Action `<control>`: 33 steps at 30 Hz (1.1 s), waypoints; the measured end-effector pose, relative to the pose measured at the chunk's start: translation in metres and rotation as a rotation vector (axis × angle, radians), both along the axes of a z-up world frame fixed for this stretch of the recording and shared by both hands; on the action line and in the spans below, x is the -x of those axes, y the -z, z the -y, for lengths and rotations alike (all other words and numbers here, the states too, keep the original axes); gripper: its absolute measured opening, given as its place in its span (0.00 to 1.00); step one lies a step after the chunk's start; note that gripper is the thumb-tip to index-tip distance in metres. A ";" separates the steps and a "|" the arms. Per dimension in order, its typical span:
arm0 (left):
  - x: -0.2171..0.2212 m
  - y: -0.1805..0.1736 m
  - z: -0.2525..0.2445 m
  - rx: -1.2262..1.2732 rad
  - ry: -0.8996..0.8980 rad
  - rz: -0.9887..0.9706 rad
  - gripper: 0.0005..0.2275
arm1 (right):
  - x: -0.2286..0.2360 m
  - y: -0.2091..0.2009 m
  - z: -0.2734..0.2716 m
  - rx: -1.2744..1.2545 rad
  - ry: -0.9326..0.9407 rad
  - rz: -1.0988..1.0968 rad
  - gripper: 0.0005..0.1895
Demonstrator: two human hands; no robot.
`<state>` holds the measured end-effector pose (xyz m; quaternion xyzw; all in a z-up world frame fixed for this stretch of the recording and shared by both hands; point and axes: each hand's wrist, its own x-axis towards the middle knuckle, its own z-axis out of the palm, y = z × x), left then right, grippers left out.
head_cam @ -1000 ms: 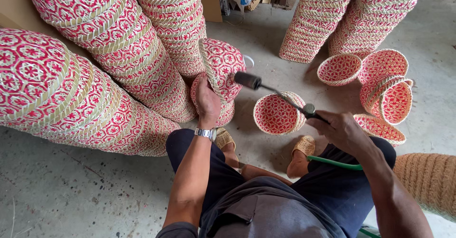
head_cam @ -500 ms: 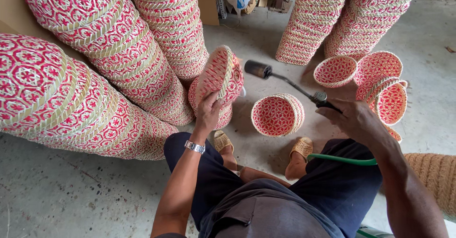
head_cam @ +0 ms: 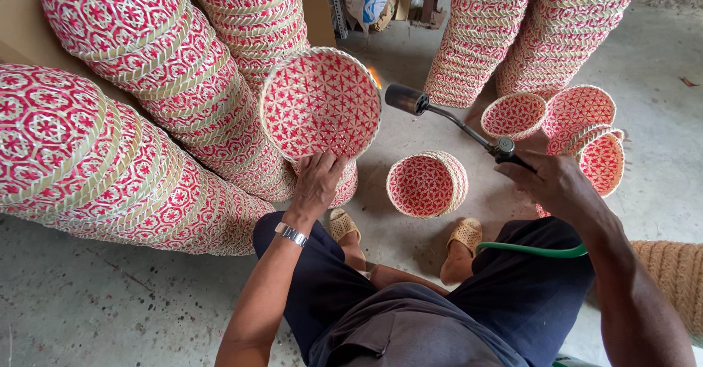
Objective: The person sits on the floor and uses a blowtorch to apply heat to the interior and exterior surfaces of woven baskets. They rotate each basket to cover different areas and then place it back into a stack.
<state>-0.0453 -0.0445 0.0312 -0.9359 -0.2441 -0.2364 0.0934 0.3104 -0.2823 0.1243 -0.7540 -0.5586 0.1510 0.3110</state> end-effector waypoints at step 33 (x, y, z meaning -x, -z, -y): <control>-0.071 0.027 0.068 0.267 -0.030 0.459 0.34 | 0.005 0.109 -0.055 -0.255 0.246 -0.201 0.17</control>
